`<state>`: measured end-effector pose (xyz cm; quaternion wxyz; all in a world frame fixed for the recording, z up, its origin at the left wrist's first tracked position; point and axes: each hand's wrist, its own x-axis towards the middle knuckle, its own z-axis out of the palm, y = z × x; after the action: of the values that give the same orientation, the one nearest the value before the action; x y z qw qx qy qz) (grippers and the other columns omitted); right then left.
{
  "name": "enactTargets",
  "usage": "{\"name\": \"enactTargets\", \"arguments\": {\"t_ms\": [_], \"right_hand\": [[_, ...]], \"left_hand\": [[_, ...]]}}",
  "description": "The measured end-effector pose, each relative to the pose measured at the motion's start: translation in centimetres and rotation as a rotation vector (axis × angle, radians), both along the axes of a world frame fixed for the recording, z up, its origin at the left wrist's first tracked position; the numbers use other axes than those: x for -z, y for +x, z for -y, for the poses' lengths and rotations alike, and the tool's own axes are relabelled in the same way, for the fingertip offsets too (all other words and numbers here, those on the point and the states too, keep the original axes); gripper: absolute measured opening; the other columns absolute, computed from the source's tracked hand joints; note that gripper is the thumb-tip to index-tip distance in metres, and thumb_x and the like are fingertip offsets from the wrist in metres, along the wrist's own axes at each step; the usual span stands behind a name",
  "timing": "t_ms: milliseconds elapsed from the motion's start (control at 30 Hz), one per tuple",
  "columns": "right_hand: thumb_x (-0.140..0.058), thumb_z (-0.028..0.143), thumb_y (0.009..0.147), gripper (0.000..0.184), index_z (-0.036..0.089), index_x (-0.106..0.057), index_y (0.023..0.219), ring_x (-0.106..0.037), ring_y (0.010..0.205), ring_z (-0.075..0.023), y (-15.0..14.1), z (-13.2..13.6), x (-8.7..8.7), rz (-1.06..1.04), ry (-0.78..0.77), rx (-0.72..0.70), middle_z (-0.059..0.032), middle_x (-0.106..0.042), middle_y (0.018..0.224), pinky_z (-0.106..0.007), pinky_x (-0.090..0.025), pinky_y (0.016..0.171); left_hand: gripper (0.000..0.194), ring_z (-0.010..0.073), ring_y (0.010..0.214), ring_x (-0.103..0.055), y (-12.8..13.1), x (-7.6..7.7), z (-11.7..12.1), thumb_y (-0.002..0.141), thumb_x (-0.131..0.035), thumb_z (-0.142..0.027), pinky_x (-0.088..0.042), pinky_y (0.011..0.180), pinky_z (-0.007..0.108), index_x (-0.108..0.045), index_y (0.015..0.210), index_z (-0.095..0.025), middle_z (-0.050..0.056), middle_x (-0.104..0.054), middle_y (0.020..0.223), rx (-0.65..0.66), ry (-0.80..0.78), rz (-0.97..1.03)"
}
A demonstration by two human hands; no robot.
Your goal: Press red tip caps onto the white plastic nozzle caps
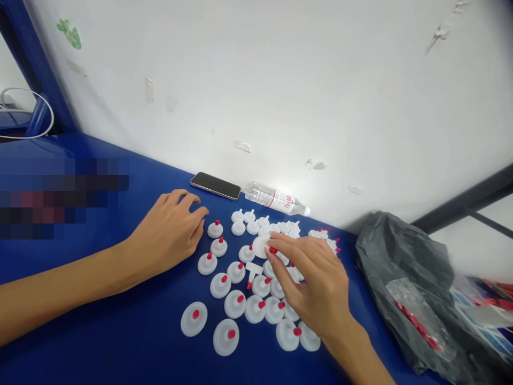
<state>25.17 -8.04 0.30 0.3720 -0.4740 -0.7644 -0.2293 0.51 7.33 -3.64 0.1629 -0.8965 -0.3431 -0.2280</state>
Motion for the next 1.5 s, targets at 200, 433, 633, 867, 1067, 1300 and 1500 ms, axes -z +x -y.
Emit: {"name": "enactTargets", "arguments": {"t_ms": [200,433,633,867,1067,1300,1500], "right_hand": [[-0.072,0.010,0.103,0.019,0.021,-0.076,0.118,-0.080,0.090,-0.0178,0.3,-0.2,0.5,0.017,-0.039,0.002,-0.0034,-0.086,0.112,-0.036,-0.054,0.088],[-0.070,0.011,0.105,0.021,0.024,-0.075,0.120,-0.079,0.085,-0.0171,0.4,-0.3,0.7,-0.003,-0.066,-0.008,-0.0020,-0.086,0.109,-0.038,-0.054,0.088],[-0.070,0.011,0.104,0.020,0.023,-0.076,0.119,-0.078,0.086,-0.0176,0.6,-0.4,0.8,-0.008,-0.067,0.014,-0.0019,-0.086,0.108,-0.038,-0.053,0.088],[-0.068,0.013,0.105,0.022,0.025,-0.078,0.120,-0.080,0.090,-0.0195,0.5,-0.4,0.8,-0.021,-0.100,0.027,-0.0035,-0.086,0.115,-0.040,-0.056,0.089],[-0.070,0.019,0.106,0.015,0.024,-0.080,0.115,-0.081,0.099,-0.0204,-1.2,-1.4,-0.5,-0.128,-0.276,0.001,-0.0018,-0.086,0.112,-0.037,-0.057,0.092],[-0.067,0.023,0.106,0.016,0.023,-0.083,0.108,-0.080,0.092,-0.0234,-3.7,-7.7,-1.8,0.067,-0.465,0.250,-0.0042,-0.086,0.099,-0.040,-0.055,0.095],[-0.069,0.020,0.102,0.015,0.019,-0.083,0.107,-0.082,0.093,-0.0273,-4.6,-10.8,-1.9,0.069,-0.556,0.287,-0.0070,-0.086,0.096,-0.036,-0.056,0.084]], "left_hand": [[0.043,0.0443,0.109,-0.071,-0.1,0.7,-0.7,0.103,-0.041,-0.019,-0.054,0.086,0.055,-0.082,0.116,-0.010,0.026,-0.073,0.125,-0.096,-0.089,-0.137],[0.047,0.0353,0.097,-0.074,-0.1,1.3,-1.2,0.098,-0.040,-0.006,-0.053,0.082,0.047,-0.081,0.116,-0.016,0.017,-0.077,0.116,-0.052,-0.131,-0.175],[0.041,0.0501,0.125,-0.063,-0.1,0.7,-0.5,0.102,-0.045,-0.019,-0.052,0.094,0.058,-0.081,0.120,-0.011,0.029,-0.069,0.132,-0.121,-0.025,-0.161],[0.047,0.0568,0.136,-0.056,-0.3,1.0,-0.5,0.104,-0.044,-0.030,-0.050,0.104,0.063,-0.078,0.124,-0.005,0.034,-0.064,0.137,-0.222,-0.026,-0.185],[0.048,0.0458,0.106,-0.071,-0.3,0.9,-0.9,0.104,-0.037,-0.027,-0.054,0.090,0.057,-0.078,0.122,-0.007,0.030,-0.072,0.116,-0.207,-0.092,-0.163],[0.045,0.0422,0.094,-0.075,-0.5,0.6,-0.8,0.104,-0.038,-0.022,-0.056,0.082,0.052,-0.077,0.119,-0.006,0.026,-0.076,0.108,-0.201,-0.102,-0.169],[0.046,0.0440,0.103,-0.073,-0.6,0.3,-0.7,0.104,-0.040,-0.022,-0.056,0.081,0.051,-0.074,0.128,-0.004,0.030,-0.074,0.116,-0.223,-0.054,-0.155]]}}
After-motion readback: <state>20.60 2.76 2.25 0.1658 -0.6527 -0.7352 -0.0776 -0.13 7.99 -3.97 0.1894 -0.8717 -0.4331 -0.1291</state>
